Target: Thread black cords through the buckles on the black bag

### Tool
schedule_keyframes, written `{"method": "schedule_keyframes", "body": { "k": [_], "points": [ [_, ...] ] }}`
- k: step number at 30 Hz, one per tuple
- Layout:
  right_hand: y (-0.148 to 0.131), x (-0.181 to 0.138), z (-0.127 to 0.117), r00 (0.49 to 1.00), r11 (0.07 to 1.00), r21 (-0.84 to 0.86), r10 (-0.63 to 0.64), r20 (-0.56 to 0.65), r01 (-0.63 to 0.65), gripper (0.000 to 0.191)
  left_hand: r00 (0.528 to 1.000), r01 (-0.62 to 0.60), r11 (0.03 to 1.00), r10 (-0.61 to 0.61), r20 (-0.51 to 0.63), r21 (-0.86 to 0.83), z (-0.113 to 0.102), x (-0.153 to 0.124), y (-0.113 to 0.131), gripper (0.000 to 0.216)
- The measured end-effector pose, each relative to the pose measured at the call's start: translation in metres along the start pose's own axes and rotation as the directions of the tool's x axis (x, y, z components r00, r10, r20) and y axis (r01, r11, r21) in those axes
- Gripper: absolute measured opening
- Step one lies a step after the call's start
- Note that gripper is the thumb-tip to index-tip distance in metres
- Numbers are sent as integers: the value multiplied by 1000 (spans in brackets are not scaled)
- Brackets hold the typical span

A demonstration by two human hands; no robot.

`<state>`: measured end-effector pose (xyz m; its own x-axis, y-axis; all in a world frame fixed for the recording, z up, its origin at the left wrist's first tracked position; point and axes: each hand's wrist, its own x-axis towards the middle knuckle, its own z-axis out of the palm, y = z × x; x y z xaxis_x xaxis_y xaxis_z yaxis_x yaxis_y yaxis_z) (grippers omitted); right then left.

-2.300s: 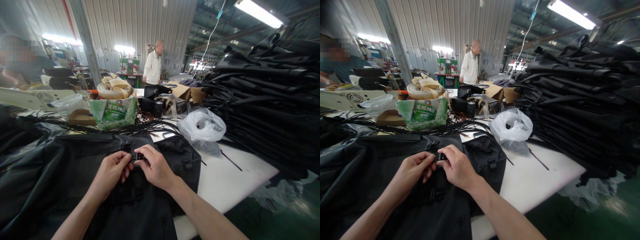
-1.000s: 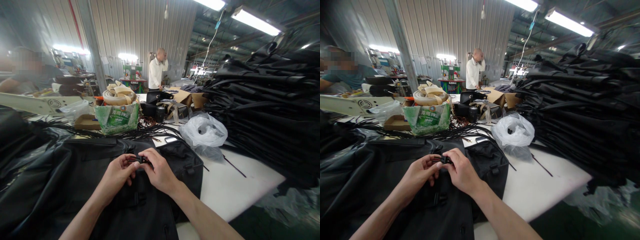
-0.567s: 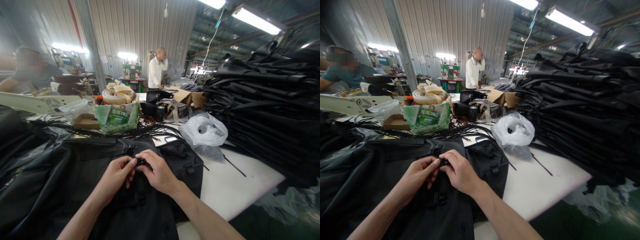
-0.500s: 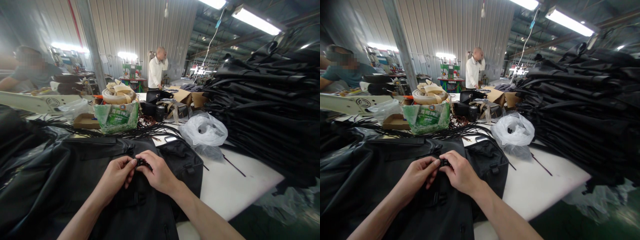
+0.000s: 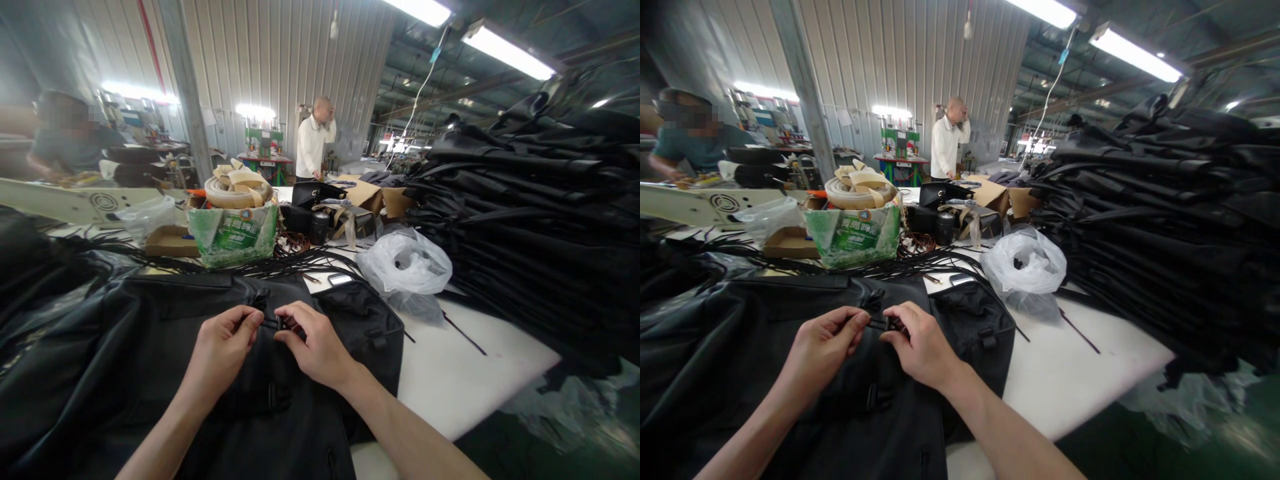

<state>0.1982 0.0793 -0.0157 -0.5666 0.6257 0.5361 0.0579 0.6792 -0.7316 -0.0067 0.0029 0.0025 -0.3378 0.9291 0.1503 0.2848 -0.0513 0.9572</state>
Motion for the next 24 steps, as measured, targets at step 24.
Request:
{"method": "schedule_keyframes", "body": {
  "k": [24],
  "points": [
    [16, 10, -29, 943, 914, 348, 284, -176, -210, 44, 955, 297, 931, -289, 67, -211, 2, 5, 8, 85]
  ]
}}
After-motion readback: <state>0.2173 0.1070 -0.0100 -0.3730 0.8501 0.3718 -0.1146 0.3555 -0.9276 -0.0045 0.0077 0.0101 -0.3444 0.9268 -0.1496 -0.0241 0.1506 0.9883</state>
